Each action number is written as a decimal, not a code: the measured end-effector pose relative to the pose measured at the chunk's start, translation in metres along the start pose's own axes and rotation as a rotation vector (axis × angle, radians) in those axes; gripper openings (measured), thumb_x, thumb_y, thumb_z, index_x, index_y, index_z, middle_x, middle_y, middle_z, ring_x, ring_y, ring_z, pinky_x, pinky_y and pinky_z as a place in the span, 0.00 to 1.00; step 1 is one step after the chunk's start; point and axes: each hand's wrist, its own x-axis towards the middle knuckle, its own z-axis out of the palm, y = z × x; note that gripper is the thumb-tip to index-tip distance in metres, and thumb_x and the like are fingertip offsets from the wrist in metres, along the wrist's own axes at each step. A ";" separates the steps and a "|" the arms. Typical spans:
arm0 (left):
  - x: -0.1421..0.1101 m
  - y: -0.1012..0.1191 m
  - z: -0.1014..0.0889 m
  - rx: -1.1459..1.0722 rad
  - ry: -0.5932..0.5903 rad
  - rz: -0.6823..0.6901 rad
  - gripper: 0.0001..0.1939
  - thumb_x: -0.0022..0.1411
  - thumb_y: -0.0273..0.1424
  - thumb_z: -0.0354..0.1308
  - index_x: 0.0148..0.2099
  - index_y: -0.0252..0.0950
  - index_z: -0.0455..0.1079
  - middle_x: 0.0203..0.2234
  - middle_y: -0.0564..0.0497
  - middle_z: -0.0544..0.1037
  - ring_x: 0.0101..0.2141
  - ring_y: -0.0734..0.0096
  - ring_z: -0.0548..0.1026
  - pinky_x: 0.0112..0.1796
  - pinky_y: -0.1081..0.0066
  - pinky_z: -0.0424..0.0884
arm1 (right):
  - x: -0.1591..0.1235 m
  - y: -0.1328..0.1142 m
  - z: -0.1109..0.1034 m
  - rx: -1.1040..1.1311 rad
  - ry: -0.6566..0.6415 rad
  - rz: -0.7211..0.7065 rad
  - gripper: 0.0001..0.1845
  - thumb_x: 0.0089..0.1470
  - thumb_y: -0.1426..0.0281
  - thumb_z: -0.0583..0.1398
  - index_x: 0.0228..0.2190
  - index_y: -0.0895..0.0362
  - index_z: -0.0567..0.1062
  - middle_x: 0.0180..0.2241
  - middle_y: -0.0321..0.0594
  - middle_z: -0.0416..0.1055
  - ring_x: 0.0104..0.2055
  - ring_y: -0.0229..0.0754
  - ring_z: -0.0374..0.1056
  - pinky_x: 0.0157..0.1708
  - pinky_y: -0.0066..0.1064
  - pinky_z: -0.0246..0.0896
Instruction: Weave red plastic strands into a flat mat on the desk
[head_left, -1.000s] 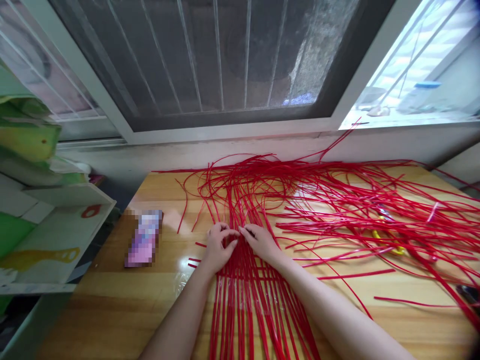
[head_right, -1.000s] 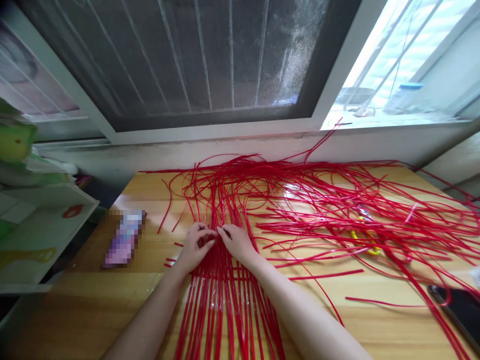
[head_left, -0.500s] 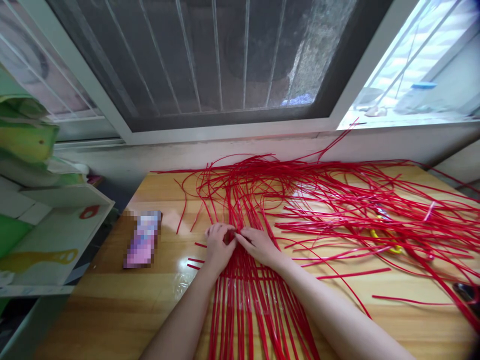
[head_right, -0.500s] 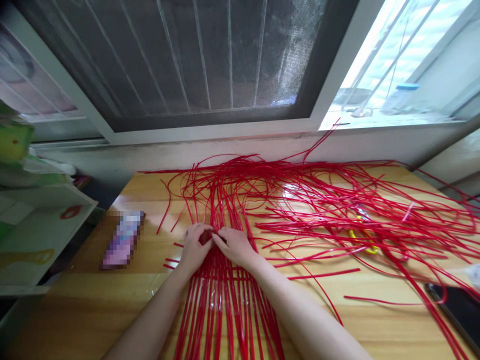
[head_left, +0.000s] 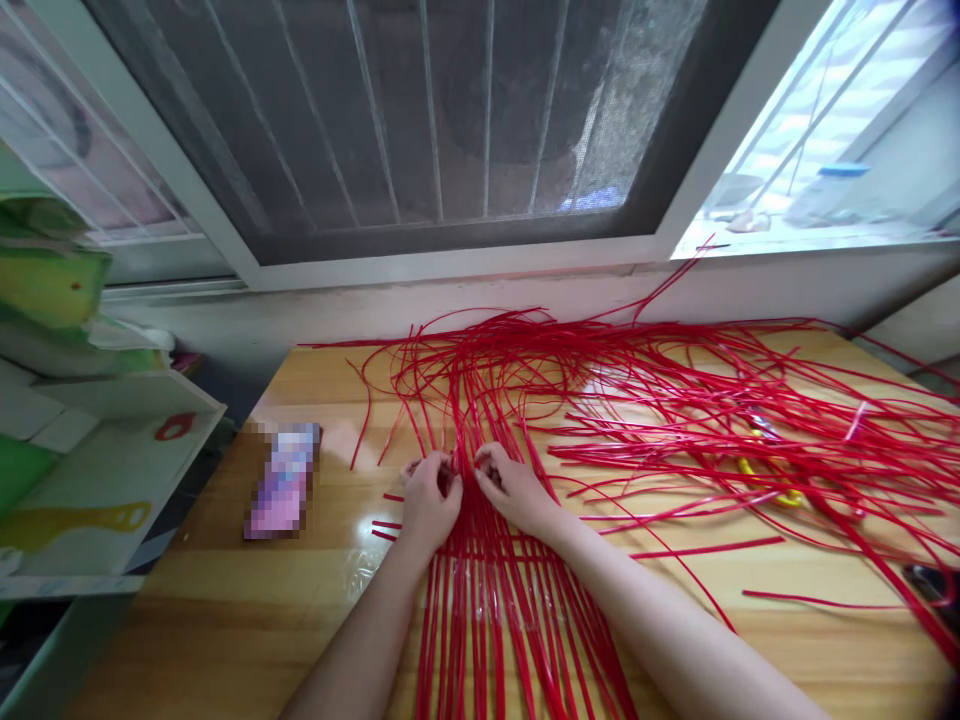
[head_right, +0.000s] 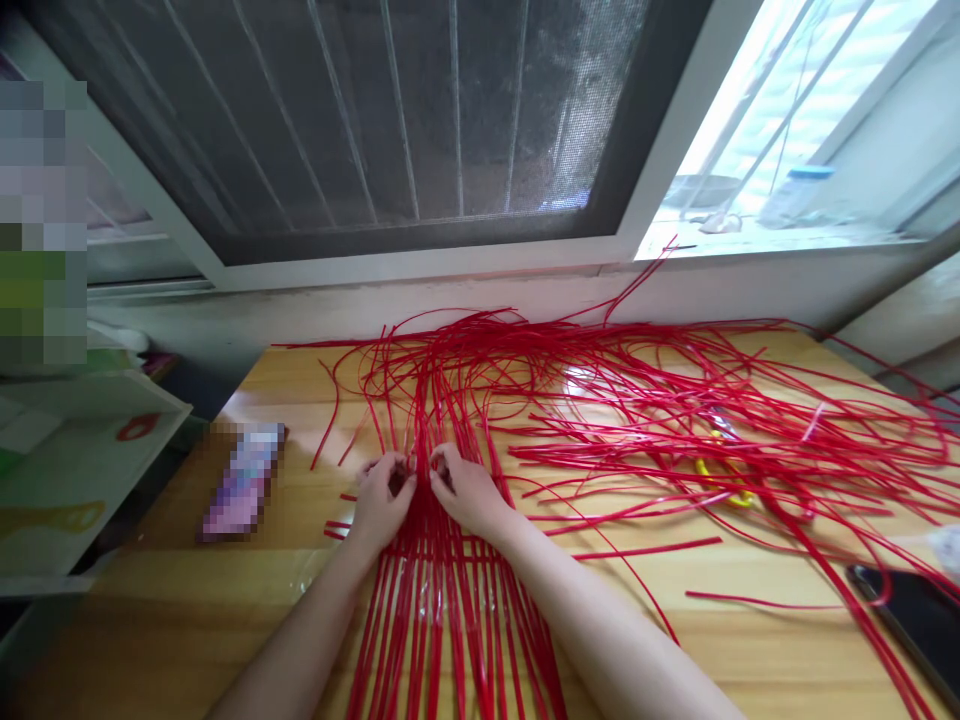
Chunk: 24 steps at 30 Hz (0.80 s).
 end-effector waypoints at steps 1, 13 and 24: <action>0.000 -0.001 0.000 -0.007 0.008 0.001 0.03 0.52 0.27 0.50 0.33 0.37 0.61 0.24 0.55 0.71 0.29 0.71 0.68 0.43 0.62 0.57 | -0.001 -0.002 0.000 -0.022 0.020 -0.021 0.11 0.52 0.71 0.51 0.40 0.57 0.62 0.27 0.36 0.67 0.27 0.37 0.64 0.28 0.27 0.55; -0.004 0.005 -0.001 0.186 0.060 -0.004 0.03 0.50 0.25 0.51 0.28 0.37 0.59 0.23 0.53 0.69 0.30 0.67 0.68 0.43 0.60 0.58 | 0.004 0.002 0.001 -0.175 0.020 -0.140 0.16 0.50 0.73 0.53 0.42 0.56 0.69 0.33 0.41 0.68 0.33 0.38 0.63 0.34 0.29 0.57; -0.003 0.000 -0.004 -0.054 0.080 0.104 0.15 0.51 0.29 0.53 0.42 0.37 0.57 0.33 0.50 0.71 0.36 0.68 0.68 0.43 0.63 0.59 | 0.003 -0.003 0.004 -0.097 0.010 -0.151 0.08 0.51 0.72 0.53 0.32 0.57 0.72 0.30 0.40 0.69 0.32 0.37 0.64 0.32 0.28 0.57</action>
